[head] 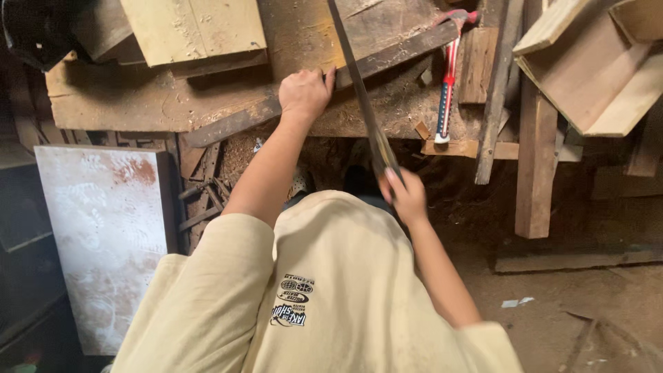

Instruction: The person uses a hand saw to cut a long wooden plank on a workbench. They hold the plank steady with one hand and saw with the other, producing sawdust as the cut progresses.

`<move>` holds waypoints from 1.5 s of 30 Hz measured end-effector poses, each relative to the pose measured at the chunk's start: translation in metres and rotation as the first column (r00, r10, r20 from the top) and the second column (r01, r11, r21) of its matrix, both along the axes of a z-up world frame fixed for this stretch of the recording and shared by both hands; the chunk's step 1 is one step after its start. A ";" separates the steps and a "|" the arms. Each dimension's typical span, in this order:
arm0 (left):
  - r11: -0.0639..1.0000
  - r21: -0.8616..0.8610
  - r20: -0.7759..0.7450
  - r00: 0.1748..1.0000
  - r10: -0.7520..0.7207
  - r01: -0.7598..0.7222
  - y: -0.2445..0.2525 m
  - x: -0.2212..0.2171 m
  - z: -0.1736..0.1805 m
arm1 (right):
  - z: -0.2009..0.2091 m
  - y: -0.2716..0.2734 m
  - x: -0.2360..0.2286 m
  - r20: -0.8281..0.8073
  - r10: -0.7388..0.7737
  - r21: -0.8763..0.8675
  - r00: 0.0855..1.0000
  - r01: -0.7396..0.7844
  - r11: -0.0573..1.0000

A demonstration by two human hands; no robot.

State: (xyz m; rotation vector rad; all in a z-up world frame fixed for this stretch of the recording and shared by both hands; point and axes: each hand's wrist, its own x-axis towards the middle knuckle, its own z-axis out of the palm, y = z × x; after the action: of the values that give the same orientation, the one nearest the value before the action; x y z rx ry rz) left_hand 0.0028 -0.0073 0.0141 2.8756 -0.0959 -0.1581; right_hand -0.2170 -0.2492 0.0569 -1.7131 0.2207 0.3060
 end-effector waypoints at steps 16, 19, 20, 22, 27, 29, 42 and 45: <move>1.000 0.012 0.055 0.998 0.005 -0.005 0.002 0.005 -0.009 | 0.044 -0.058 -0.083 -0.076 0.075 -0.004 0.994 -0.075 0.997; 0.999 -0.025 0.243 0.969 -0.033 0.040 0.001 -0.003 -0.021 | 0.035 -0.018 -0.017 -0.081 -0.017 -0.022 0.997 0.015 1.000; 0.999 -0.003 0.249 0.968 -0.034 0.035 0.002 0.000 -0.022 | 0.031 0.000 0.007 -0.054 -0.026 -0.035 0.998 0.024 0.999; 0.999 0.034 0.250 0.968 -0.033 0.026 0.000 0.007 -0.025 | 0.026 0.012 0.046 -0.010 -0.030 -0.070 0.999 0.029 0.997; 1.000 0.024 0.200 0.980 -0.007 0.002 -0.001 -0.002 -0.026 | 0.022 -0.025 0.002 -0.008 0.072 -0.040 0.997 -0.073 0.997; 1.000 0.024 0.206 0.978 0.005 -0.010 -0.004 0.003 -0.021 | 0.029 -0.053 -0.050 -0.162 0.052 0.012 0.985 -0.050 0.999; 0.996 0.056 -0.017 0.998 -0.065 0.066 0.005 0.003 -0.005 | 0.005 -0.005 -0.018 -0.054 -0.012 -0.123 0.998 0.005 0.992; 0.997 0.048 -0.010 0.999 -0.053 0.054 0.002 -0.004 -0.005 | 0.004 0.007 0.003 -0.071 -0.072 -0.018 0.995 0.071 0.997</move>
State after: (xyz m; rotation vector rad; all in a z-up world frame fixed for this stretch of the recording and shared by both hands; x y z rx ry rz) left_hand -0.0016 -0.0049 0.0086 2.9214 -0.1698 -0.1863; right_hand -0.2144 -0.2427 0.0605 -1.7069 0.3369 0.3142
